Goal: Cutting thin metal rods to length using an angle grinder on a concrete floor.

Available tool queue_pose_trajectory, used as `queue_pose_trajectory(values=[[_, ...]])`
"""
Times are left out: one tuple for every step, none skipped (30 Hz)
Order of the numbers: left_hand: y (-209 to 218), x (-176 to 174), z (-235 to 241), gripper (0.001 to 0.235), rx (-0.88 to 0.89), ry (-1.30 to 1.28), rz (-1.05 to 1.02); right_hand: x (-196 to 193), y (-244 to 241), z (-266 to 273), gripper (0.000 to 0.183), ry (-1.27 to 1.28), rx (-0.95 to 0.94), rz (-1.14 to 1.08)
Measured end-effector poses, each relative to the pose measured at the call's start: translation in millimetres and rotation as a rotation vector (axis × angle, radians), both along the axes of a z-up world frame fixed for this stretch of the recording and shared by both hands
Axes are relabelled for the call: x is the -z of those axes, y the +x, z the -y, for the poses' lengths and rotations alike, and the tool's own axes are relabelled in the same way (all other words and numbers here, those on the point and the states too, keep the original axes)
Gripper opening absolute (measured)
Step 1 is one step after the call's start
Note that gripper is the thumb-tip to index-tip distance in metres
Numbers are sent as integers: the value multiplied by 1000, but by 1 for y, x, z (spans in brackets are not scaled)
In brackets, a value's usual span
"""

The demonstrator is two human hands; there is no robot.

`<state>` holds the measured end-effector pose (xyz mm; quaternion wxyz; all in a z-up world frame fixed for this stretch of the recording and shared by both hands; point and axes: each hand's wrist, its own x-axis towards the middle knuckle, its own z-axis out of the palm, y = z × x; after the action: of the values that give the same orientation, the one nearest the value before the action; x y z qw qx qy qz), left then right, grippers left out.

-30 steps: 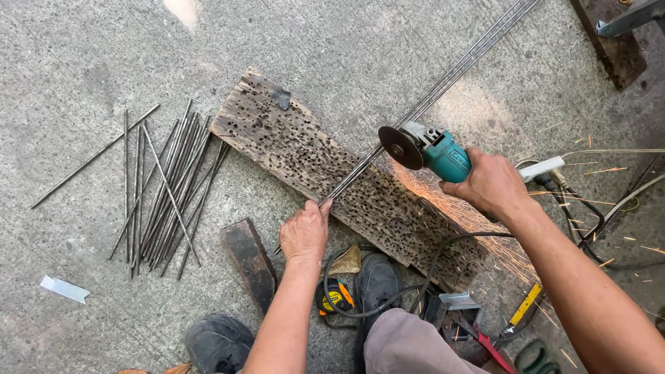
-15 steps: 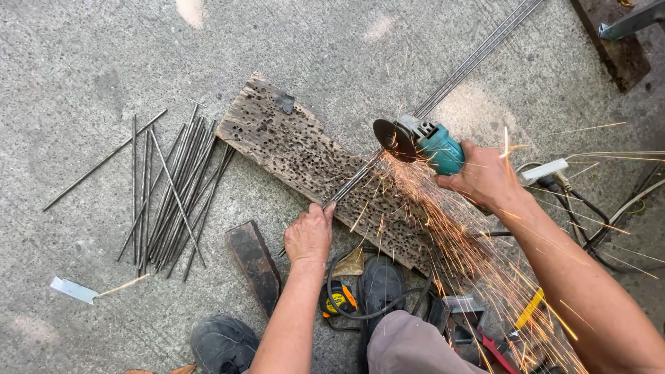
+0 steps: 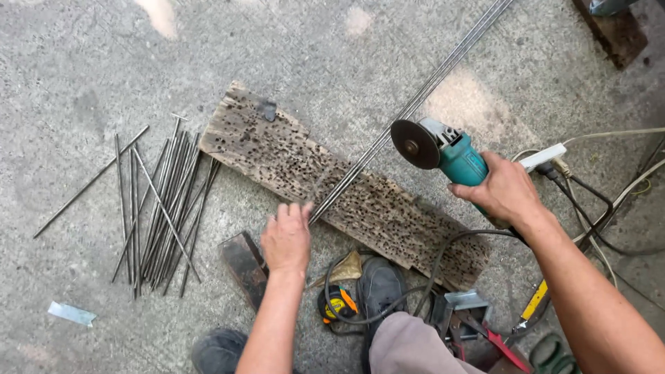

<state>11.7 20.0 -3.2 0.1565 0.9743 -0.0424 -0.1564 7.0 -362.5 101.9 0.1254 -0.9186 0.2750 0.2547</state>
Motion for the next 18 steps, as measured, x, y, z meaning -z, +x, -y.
queue_pose_trajectory(values=[[7, 6, -6, 52, 3, 6, -6, -3, -1, -3, 79, 6, 3, -6], [13, 11, -12, 54, -15, 35, 9, -6, -2, -7, 79, 22, 18, 6], [24, 16, -17, 57, -37, 61, 34, -10, 2, -10, 79, 36, 29, 28], [28, 18, -21, 57, -37, 66, 37, -8, 2, -8, 79, 41, 28, 31], [33, 20, -26, 54, -26, 94, 63, -7, 2, -7, 79, 43, 23, 28], [39, 22, -30, 52, -16, 123, 90, -4, 3, -6, 79, 45, 17, 26], [40, 22, -32, 52, -10, 123, 91, -2, 3, -6, 79, 45, 22, 27], [41, 22, -34, 51, -1, 132, 131, 1, 4, -5, 79, 42, -5, 26], [40, 23, -34, 50, 9, 139, 165, 3, 3, -3, 78, 36, -31, 20], [38, 23, -28, 50, 15, 136, 163, 4, 4, -2, 78, 33, -25, 17], [34, 23, -22, 50, -28, 141, 263, 5, 5, -2, 78, 24, -40, 21], [31, 23, -17, 50, -71, 145, 363, 6, 6, -2, 79, 15, -55, 25], [18, 21, -4, 50, -71, 143, 364, 4, 8, -4, 79, 13, -55, 25], [6, 18, 8, 55, -44, 132, 319, 1, 10, -7, 80, 17, -63, 12], [-7, 15, 19, 60, -22, 123, 275, -2, 13, -10, 82, 21, -76, 0], [-13, 17, 20, 60, -28, 124, 276, 3, 13, -9, 82, 21, -81, 2], [-19, 19, 22, 63, -57, 114, 170, 7, 11, -6, 82, 21, -85, -1], [-24, 22, 25, 67, -86, 103, 64, 12, 10, -3, 82, 21, -88, -4]])
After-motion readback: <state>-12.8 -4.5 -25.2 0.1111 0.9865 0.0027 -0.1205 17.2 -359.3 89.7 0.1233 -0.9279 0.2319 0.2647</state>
